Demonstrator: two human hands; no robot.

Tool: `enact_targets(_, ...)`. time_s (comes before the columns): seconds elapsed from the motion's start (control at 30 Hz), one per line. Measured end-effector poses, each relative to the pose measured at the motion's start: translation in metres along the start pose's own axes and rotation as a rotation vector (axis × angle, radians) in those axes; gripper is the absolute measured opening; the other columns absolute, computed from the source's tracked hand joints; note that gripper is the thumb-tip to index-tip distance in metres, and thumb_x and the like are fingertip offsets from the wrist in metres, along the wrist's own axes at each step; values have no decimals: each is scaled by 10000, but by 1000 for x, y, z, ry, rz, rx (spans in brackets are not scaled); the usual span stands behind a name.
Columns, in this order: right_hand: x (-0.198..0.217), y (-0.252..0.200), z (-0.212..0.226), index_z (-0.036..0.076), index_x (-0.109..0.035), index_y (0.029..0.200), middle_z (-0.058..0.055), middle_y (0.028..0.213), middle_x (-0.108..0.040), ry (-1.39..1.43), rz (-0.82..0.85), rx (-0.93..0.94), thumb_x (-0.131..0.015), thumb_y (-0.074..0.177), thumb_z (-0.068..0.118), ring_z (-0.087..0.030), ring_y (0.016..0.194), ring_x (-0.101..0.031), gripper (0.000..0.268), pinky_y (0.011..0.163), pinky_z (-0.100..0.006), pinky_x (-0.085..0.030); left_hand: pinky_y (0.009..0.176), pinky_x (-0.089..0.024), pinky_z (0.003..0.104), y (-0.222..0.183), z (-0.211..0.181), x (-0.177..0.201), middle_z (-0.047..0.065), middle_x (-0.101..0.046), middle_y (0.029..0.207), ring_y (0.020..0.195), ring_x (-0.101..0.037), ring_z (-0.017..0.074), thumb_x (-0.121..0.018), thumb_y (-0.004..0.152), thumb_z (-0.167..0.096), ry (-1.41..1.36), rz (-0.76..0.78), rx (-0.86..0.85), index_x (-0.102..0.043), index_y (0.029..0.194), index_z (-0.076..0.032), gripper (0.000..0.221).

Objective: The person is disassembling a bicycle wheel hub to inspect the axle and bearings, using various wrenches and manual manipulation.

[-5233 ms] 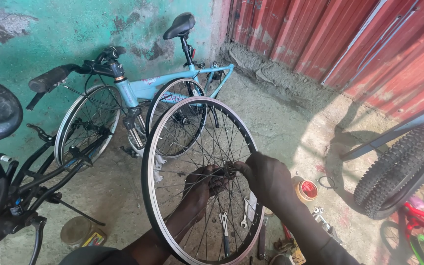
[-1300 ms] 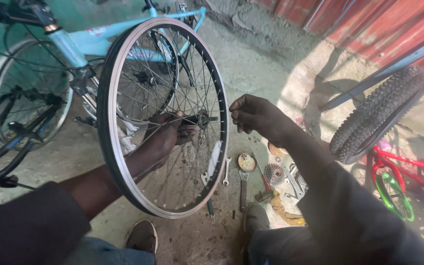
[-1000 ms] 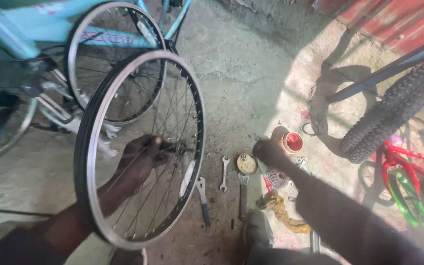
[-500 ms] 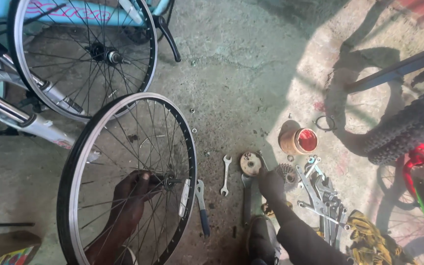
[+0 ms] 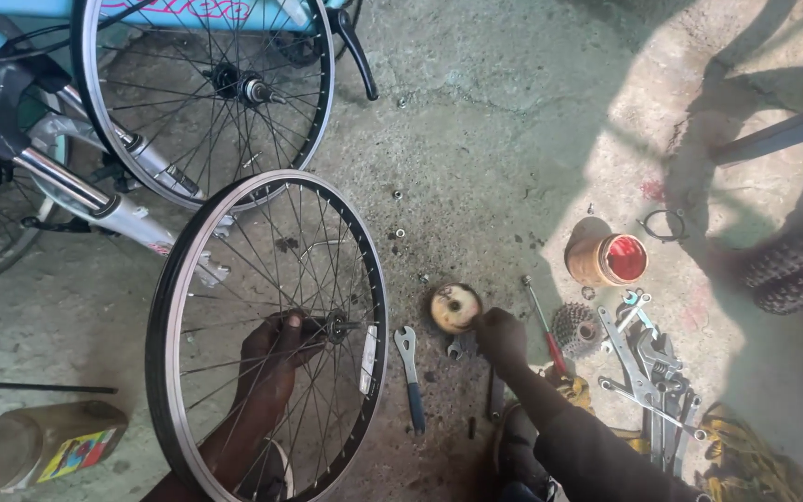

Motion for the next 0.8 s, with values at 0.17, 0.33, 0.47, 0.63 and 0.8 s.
enact_targets(0.17,-30,-21,33,56,-734,827,-65,677,-720,25,213,-80,-633,958,317,-198,591,-670,309,626,-349,-544,788,-626,334,-8,-8,-9,198,-726,1001,868,-729,251,-588,988,-280,33,-7,-19,-649,1186,92,426)
enact_targets(0.33,-26,-45,64,33,-743,871,-69,667,-717,64,299,-47,-597,970,295,-182,581,-652,316,614,-325,-534,763,-629,328,-11,-11,-12,169,-730,963,828,-724,227,-576,992,-298,64,17,-29,-638,1206,71,431)
enact_targets(0.47,-9,-69,103,50,-690,867,-50,641,-657,230,206,228,-634,937,308,-171,542,-555,273,567,-332,-452,710,-578,300,8,17,-4,125,-720,920,783,-679,179,-645,995,-165,-140,79,-185,-664,1074,54,234)
enact_targets(0.63,-8,-124,175,26,-613,1071,-128,919,-665,779,652,330,-532,1003,347,-229,812,-663,338,709,-383,-581,760,-578,294,8,17,-11,99,-662,933,809,-653,167,-676,978,-202,-172,106,-185,-647,1050,45,259)
enact_targets(0.8,-11,-145,206,-1,-579,1252,-164,965,-650,913,805,306,-357,1018,494,-255,926,-653,591,774,-392,-538,691,-541,317,-11,-37,-32,58,-738,823,734,-690,158,-559,1036,-229,371,-9,-341,-703,1037,-31,245)
Point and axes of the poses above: each hand's wrist, its own y-axis towards the middle knuckle, its own x-axis out of the back of the hand, z = x × y, the point moved 8 cm from there along y, towards the middle knuckle
